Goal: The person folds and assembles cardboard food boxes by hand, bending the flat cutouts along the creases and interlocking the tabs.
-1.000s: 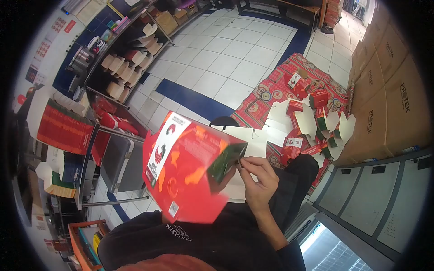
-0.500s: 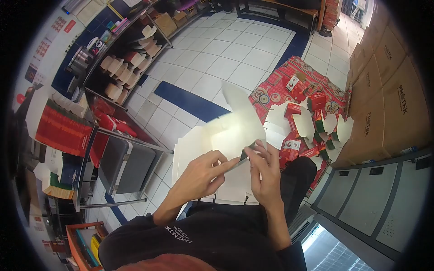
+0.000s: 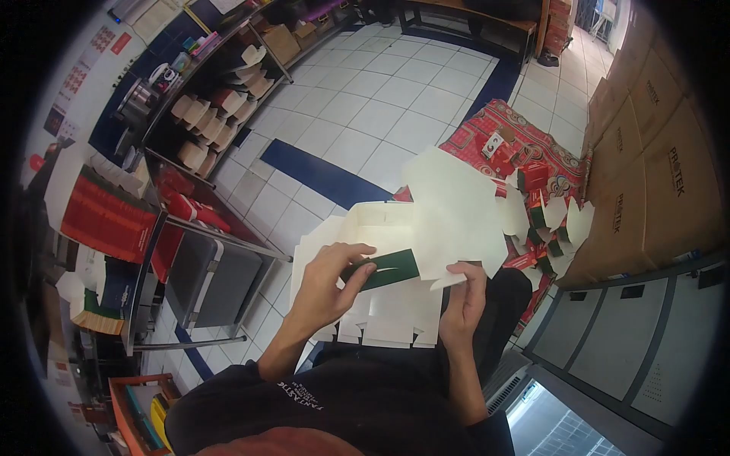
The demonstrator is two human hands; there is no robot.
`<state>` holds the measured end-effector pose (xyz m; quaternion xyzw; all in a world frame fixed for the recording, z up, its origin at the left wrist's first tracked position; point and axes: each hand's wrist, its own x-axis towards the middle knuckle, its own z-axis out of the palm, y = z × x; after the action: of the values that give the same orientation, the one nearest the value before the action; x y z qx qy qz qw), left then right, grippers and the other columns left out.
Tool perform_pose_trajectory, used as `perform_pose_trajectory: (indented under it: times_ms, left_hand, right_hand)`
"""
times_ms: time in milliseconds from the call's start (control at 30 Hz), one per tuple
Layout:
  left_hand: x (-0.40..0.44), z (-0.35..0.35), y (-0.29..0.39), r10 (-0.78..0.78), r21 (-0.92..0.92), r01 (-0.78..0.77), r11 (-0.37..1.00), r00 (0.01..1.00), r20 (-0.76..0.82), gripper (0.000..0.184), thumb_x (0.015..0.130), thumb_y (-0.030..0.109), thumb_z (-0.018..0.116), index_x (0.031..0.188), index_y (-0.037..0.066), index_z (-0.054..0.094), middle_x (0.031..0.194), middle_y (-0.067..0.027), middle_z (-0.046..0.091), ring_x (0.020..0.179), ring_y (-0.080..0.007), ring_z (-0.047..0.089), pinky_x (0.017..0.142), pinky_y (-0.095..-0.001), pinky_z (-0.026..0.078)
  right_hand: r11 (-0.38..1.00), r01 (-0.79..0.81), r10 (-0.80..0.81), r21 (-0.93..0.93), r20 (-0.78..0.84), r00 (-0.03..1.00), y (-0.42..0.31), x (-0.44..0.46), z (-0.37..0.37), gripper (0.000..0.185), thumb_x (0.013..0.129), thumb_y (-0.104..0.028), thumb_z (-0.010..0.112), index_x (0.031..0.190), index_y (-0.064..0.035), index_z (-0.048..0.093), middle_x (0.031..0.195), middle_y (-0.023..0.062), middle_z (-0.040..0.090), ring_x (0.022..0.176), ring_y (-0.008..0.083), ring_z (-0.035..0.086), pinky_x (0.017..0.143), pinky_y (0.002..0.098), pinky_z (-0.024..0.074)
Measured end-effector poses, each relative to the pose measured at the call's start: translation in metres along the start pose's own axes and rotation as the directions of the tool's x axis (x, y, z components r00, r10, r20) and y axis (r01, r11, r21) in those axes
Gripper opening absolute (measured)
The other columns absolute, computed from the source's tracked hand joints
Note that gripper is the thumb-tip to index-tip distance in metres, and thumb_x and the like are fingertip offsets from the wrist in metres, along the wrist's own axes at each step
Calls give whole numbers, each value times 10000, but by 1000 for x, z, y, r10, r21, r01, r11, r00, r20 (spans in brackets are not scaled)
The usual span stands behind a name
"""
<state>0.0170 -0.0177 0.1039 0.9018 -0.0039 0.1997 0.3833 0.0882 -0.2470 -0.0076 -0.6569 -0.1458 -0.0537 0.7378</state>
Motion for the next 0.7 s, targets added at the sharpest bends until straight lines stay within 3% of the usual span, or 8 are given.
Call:
perform_pose_trajectory:
  times_ms: [67,133,167,233,300,433,533,700]
  left_hand:
    - [5,1,1,75,10,-75,997,996,-46,309,913,49,863,1210,72,781,927,-91,733,779,-258,652,729,-392,519]
    - [10,2,3,151,25,-150,988,984,-91,289,887,60,896,1159,70,799,914,-85,741,757,-250,643,704,-378,509]
    - [12,3,6,167,12,-167,986,985,-36,254,875,67,909,1109,72,813,894,-73,739,757,-239,636,692,-364,498]
    - [15,6,9,188,-3,-188,982,982,17,219,862,74,921,1059,73,827,874,-60,737,756,-228,629,680,-350,488]
    - [17,7,10,199,-42,-197,980,979,43,190,863,61,912,1040,70,845,852,-46,739,747,-219,616,677,-350,482]
    - [18,4,10,182,-50,-179,983,981,71,220,866,60,906,1079,74,854,856,-43,744,753,-217,625,691,-362,483]
    - [18,3,9,211,-62,-207,976,975,65,246,863,69,909,1104,77,858,860,-43,751,765,-215,640,709,-371,486]
    - [19,3,6,283,-20,-283,959,957,57,260,850,77,918,1104,87,862,845,-29,752,771,-206,654,733,-353,486]
  right_hand:
    - [997,75,-76,7,58,995,-10,0,-1,268,1059,28,609,1310,-17,692,1290,138,610,1233,241,600,1091,380,463]
    - [984,129,-105,-125,183,977,-30,7,1,300,1032,26,647,1320,-30,710,1293,150,609,1234,269,604,1085,398,468]
    - [949,196,-114,-246,309,944,-41,12,2,336,1004,25,685,1330,-43,729,1295,162,608,1235,297,608,1079,415,474]
    - [890,328,-206,-318,363,909,-54,19,9,415,927,28,780,1331,-67,761,1293,184,609,1176,321,646,1027,428,508]
    - [962,162,-75,-221,356,932,-56,20,11,458,891,35,832,1334,-55,754,1290,185,616,1068,294,697,933,401,560]
    - [969,126,-57,-214,302,951,-28,14,6,532,867,49,861,1373,-56,736,1313,177,613,990,245,726,868,342,594]
    - [996,-57,55,-75,-33,998,-34,6,21,496,892,70,842,1368,-36,753,1352,170,596,1035,202,733,891,304,622]
    - [996,2,16,-94,191,982,-54,10,20,463,918,88,797,1365,-30,769,1365,170,594,1019,210,731,874,303,627]
